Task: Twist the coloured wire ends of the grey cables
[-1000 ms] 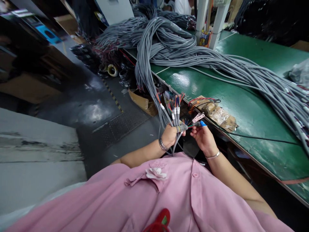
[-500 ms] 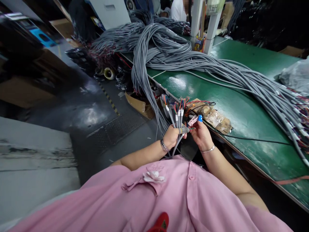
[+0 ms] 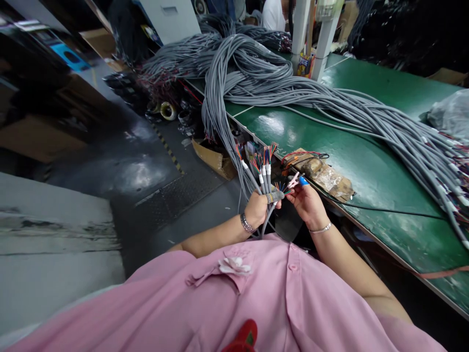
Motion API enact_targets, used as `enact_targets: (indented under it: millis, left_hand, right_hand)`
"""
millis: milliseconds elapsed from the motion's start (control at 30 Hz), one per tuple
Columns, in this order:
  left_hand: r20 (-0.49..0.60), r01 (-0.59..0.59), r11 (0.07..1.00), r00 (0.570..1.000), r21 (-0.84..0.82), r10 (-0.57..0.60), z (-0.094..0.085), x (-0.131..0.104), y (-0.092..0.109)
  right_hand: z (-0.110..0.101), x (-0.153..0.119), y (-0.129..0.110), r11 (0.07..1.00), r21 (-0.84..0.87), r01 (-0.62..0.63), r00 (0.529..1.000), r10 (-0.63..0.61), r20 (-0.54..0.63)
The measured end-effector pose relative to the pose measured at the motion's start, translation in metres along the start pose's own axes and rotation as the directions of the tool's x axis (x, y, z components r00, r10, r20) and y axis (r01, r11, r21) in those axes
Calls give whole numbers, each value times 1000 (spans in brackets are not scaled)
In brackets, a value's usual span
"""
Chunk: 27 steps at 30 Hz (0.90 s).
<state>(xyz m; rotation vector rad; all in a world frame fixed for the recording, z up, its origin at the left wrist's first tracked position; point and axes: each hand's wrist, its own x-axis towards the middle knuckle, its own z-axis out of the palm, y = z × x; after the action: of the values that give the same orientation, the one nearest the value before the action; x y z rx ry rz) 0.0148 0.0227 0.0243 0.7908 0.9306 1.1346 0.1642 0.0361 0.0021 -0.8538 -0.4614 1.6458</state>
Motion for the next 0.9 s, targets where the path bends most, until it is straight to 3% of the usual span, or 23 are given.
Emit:
enact_targets:
  millis: [267,400,600,767,900]
  left_hand:
    - [15,-15,997,1000,78,14,3,6,-2]
    - [28,-15,996,1000,92,13,2,8,-6]
    - [35,-14,996,999,83,11,3,10,-8]
    - [10,-18,998,1000,64,18,3,5,-6]
    - [13,-13,999,1000,46,13,-3,-1,-4]
  right_hand:
    - [-2,6,8,991,-55,124,992,-126,-29]
    - [-2,13,10,996,-34,84,996,-83,35]
    - [2,18,12,992,30,120,993,-120,-1]
    - [-4,11,15,998,56,27,997,-31,75]
    - [-13,-2,9,994,-41,-100,975,106,194]
